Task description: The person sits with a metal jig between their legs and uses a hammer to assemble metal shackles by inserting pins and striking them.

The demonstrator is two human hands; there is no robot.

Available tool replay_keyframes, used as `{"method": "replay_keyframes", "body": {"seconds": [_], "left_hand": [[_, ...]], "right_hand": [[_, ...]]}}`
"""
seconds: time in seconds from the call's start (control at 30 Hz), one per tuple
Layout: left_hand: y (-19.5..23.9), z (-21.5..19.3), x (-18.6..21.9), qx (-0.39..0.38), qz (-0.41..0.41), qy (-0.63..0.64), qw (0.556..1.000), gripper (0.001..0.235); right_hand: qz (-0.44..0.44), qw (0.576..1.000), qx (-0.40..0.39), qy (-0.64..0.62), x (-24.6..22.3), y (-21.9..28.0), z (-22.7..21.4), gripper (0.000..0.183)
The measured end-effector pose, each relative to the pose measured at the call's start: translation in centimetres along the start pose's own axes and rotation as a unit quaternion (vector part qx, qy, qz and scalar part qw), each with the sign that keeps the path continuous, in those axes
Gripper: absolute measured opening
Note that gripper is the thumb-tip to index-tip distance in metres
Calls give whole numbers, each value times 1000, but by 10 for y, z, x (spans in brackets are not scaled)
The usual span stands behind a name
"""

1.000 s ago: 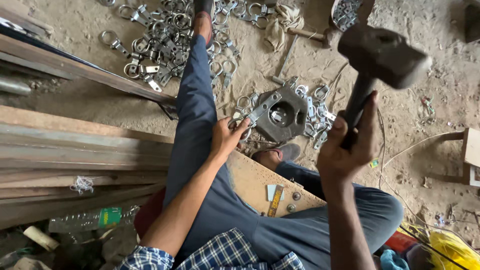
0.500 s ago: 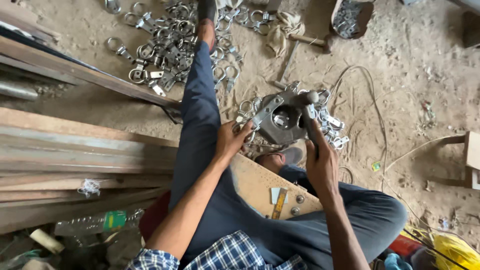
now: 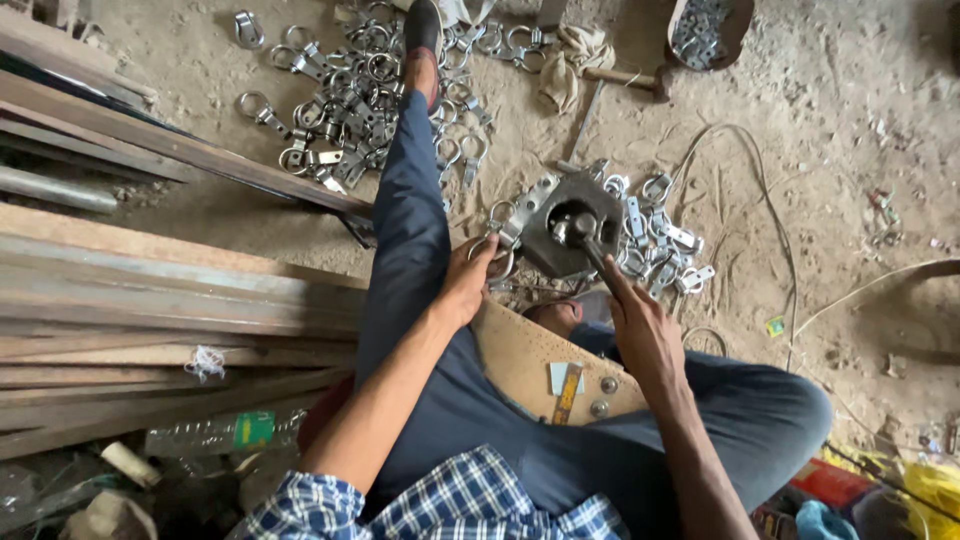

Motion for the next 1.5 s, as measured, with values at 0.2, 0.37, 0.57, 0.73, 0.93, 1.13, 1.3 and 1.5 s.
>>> {"method": "replay_keyframes", "body": {"seconds": [0.2,0.37,0.57,0.73,0.93,1.13,1.3,1.5], "left_hand": [[-5,-2,-3,-49,-16,15,999,23],[-2,-2,-3,-86,54,5,995,22],[9,5,9,-59,68,-19,996,20],[25,19,39,-13,184,-146,972,23],[51,29,68,64,326,-379,864,34],[84,50,97,38,480,-419,770,17],[89,54,100,22,455,-443,772,16],[83,53,92,24,389,-445,806,31]], "right_hand": [[71,996,-45,-3,-5,6,9,60],[56,998,-26,22,-12,11,5,62],[54,998,-5,-43,-2,18,10,62],[-33,984,71,-161,0,13,7,58],[38,987,0,-154,11,11,11,62],[31,986,5,-162,5,9,6,62],[21,985,13,-169,5,10,5,61],[27,985,13,-170,6,10,5,60]]}}
Point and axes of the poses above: each hand's wrist, its own y-axis away from the middle knuckle, its own z-axis out of the palm, x = y × z, the point moved 5 cm from there along -y, towards the middle knuckle, and after that the axes turned 5 degrees about x, right-handed, at the moved point
